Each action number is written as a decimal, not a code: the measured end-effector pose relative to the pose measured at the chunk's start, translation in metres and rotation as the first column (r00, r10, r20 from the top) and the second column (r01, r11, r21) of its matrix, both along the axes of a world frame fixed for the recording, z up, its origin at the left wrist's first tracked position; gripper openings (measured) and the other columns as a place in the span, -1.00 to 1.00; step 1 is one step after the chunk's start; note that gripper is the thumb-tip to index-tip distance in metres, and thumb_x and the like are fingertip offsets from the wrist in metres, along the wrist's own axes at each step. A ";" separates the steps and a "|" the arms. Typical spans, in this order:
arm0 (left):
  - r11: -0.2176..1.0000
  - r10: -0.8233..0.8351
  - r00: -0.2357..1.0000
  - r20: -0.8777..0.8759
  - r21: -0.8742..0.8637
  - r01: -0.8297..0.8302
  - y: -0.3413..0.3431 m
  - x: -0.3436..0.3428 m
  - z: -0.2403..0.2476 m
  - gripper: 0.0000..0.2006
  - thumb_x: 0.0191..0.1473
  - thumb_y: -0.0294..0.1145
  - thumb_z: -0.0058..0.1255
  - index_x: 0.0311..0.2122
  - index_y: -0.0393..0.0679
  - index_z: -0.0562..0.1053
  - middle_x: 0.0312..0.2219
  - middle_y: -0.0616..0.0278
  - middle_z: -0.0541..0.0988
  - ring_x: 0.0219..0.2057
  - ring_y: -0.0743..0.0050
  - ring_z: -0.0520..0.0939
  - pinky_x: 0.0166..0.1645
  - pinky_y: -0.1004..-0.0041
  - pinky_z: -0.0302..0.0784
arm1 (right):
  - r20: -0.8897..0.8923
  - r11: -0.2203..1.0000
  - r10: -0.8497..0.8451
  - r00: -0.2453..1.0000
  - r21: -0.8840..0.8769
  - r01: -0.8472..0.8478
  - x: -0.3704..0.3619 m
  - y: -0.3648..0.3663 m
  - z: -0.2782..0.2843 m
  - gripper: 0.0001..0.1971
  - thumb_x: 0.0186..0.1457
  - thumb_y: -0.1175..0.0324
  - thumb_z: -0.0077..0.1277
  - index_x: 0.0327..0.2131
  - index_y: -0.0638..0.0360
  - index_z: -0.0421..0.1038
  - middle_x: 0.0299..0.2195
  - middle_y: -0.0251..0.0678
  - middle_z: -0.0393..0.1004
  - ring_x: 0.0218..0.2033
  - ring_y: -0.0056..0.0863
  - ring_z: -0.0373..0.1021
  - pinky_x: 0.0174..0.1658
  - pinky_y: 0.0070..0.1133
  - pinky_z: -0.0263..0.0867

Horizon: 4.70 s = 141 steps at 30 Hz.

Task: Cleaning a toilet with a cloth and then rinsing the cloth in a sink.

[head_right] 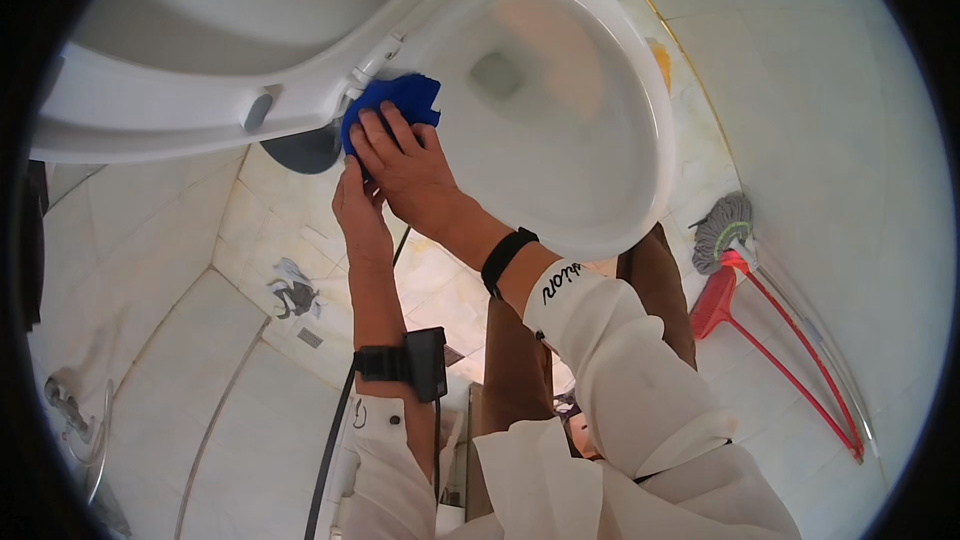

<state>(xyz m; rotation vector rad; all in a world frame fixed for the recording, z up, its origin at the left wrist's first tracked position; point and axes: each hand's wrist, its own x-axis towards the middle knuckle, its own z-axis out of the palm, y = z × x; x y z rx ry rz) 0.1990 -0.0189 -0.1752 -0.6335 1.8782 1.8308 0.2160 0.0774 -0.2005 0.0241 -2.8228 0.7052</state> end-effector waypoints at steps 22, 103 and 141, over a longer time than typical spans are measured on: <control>1.000 0.007 0.872 0.489 0.010 -0.014 0.059 0.232 -0.035 -0.35 0.29 0.16 -0.47 0.25 -0.15 0.24 -0.08 0.08 0.51 -0.24 0.40 0.61 -0.24 0.52 0.54 | 0.197 0.844 0.533 0.823 -0.058 -0.533 0.192 0.105 -0.002 -0.63 -0.10 0.26 0.14 -0.14 -0.02 0.47 0.11 -0.50 0.28 0.18 -0.48 0.12 0.00 -0.38 0.14; 0.765 -0.523 0.337 -0.783 -0.605 -0.220 0.143 0.018 0.319 -0.57 0.03 -0.43 0.13 0.01 -0.20 0.28 0.00 -0.07 0.45 -0.04 0.16 0.47 -0.02 0.35 0.38 | 0.242 -0.050 0.167 0.956 -0.966 0.253 0.017 0.283 0.376 -0.49 0.18 0.28 0.01 0.19 0.18 0.23 -0.08 -0.29 0.43 -0.04 -0.54 0.39 0.05 -0.60 0.31; 0.365 -0.923 0.044 -0.383 -0.834 0.414 0.148 0.169 0.198 -0.29 -0.18 -0.01 0.27 0.13 0.00 0.35 0.22 -0.04 0.24 0.26 -0.16 0.20 0.30 -0.21 0.00 | 0.791 -0.175 0.214 0.574 -0.547 0.819 0.206 0.302 0.251 -0.65 0.14 0.23 0.12 -0.12 0.30 0.41 -0.28 -0.28 0.53 -0.29 -0.52 0.51 -0.20 -0.56 0.46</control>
